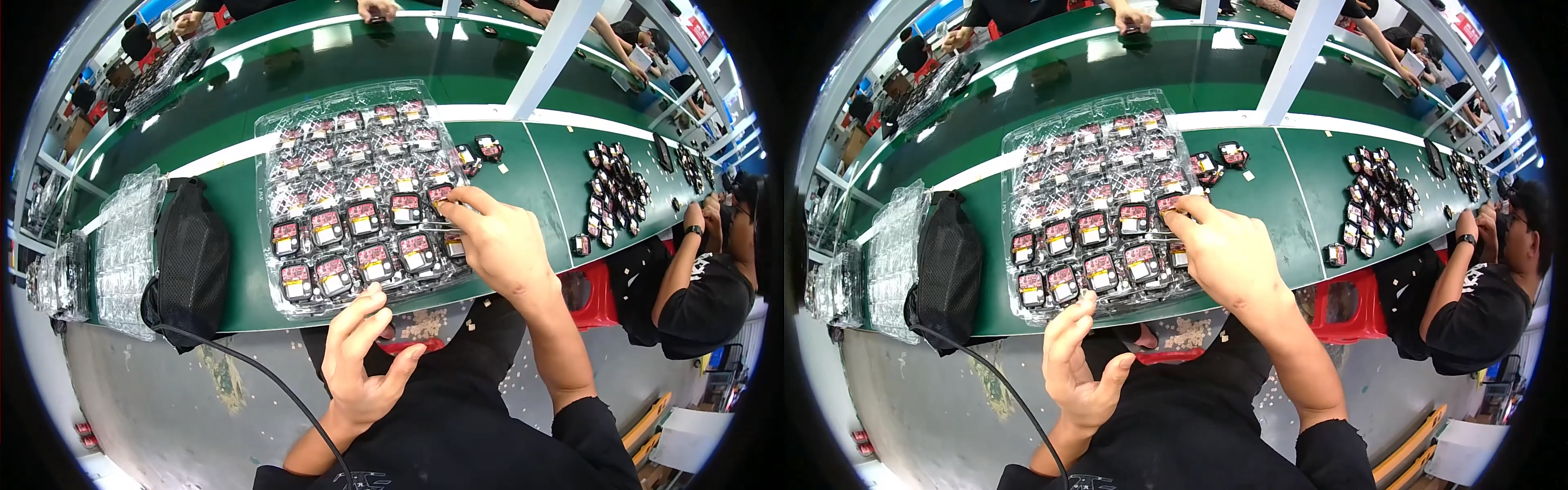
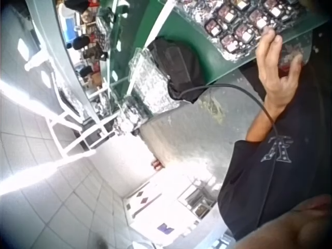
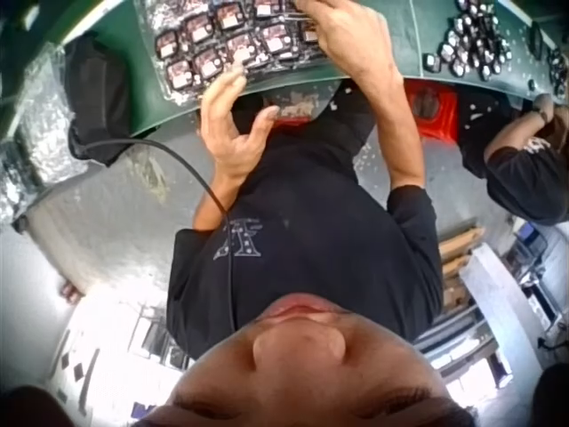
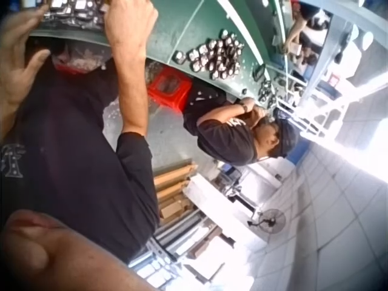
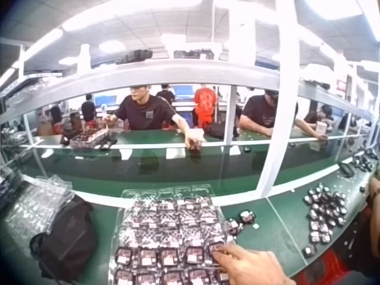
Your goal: Assembling small electronic game cartridge components on an industrial production line using tweezers.
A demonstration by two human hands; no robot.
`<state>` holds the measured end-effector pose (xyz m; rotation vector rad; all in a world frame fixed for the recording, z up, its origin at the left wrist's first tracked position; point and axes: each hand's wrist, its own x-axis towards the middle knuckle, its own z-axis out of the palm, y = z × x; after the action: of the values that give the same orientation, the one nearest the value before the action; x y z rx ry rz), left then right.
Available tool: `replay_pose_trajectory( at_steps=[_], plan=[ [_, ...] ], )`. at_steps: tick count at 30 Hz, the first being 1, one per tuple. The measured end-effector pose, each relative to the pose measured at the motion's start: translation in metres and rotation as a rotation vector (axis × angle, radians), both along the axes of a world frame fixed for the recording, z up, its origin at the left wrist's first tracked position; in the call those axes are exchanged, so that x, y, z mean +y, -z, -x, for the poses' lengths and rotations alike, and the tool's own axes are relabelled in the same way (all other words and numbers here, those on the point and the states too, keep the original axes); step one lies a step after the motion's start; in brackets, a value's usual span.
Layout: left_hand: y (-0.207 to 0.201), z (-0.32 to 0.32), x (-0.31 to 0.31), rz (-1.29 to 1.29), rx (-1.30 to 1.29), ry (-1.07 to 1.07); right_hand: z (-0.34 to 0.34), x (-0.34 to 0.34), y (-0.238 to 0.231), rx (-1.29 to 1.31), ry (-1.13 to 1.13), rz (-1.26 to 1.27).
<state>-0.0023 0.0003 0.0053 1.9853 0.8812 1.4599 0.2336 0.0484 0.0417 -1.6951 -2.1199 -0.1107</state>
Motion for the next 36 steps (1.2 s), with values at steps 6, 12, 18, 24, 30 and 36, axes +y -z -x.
replay_pose_trajectory(
  at_steps=[6,12,18,24,30,36],
  plan=[
    [0.011,0.003,-0.005,0.096,-0.070,0.048,0.002,0.001,-0.015,-0.090,0.028,0.153],
    [0.011,0.005,-0.004,0.099,-0.049,0.040,-0.005,0.001,-0.018,-0.062,-0.003,0.204],
    [0.012,0.005,-0.007,0.125,-0.066,0.034,-0.004,-0.005,-0.026,0.045,0.016,0.331],
    [0.010,-0.001,-0.007,0.141,-0.115,-0.022,-0.010,-0.008,-0.023,0.069,-0.018,0.332],
    [-0.004,0.000,0.007,-0.060,0.255,-0.079,-0.014,-0.011,-0.017,0.056,-0.033,0.361],
    [0.001,-0.002,0.021,-0.019,0.472,-0.152,-0.020,-0.015,-0.020,0.021,-0.056,0.391]
  ],
)
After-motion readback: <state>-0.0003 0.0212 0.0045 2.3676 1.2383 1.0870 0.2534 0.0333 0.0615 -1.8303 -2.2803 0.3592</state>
